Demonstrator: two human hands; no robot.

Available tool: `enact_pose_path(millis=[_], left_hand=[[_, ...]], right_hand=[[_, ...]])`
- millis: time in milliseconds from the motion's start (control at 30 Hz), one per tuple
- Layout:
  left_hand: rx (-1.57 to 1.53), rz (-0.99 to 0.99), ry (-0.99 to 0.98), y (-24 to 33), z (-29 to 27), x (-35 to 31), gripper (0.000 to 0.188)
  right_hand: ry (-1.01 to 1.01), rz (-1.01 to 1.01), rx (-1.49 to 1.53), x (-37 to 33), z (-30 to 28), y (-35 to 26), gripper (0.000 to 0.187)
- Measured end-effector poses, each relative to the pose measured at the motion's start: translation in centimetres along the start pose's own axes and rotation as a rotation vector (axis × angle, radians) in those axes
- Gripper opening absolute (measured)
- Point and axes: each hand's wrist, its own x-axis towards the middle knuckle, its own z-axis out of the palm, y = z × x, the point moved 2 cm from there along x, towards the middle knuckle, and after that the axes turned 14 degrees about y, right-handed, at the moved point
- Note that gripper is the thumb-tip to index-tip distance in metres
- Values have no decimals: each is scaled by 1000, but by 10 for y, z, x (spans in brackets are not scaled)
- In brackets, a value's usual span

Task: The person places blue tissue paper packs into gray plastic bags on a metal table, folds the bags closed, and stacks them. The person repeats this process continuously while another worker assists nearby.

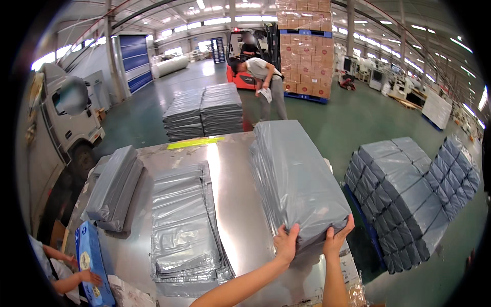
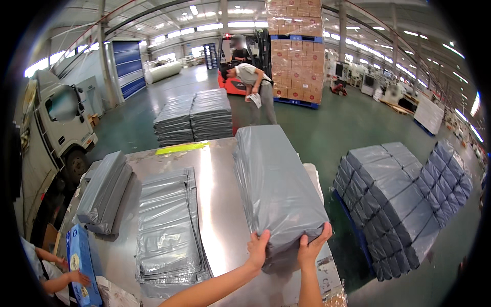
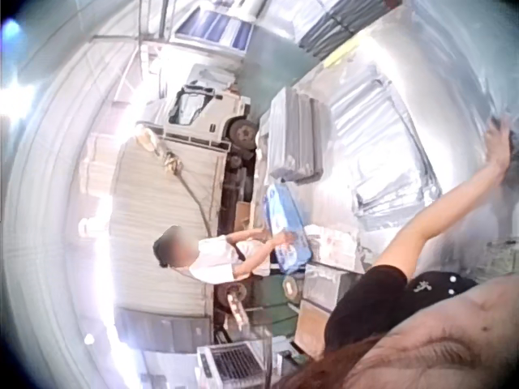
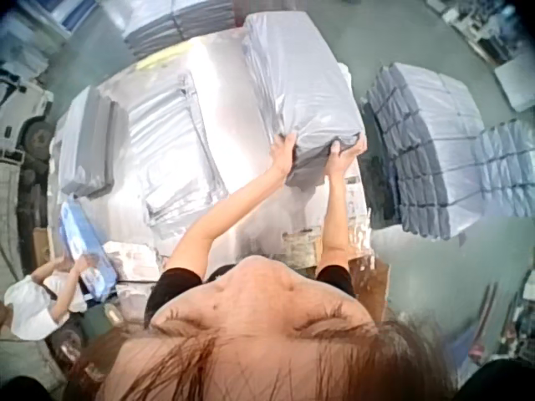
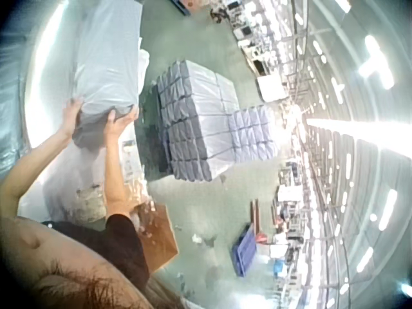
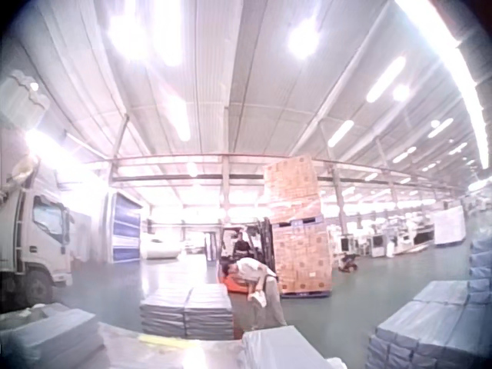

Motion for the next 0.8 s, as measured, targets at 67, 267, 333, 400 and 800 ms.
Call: enact_pose_path(millis=[67, 267, 333, 400, 800], left_hand=[[36, 60, 18, 5, 2, 0, 87], [-69, 123, -241, -125, -55, 19, 63], [87, -8, -324, -172, -117, 5, 58], [264, 8, -346, -219, -171, -10, 57], [99, -487, 475, -415, -422, -211, 37]], right_hand=[[2, 38, -27, 4, 6, 13, 73], [115, 14, -355, -50, -7, 54, 73], [104, -131, -396, -104, -13, 54, 69], [-131, -909, -1084, -213, -61, 131, 54], [-1133, -59, 126, -390, -31, -119, 24]])
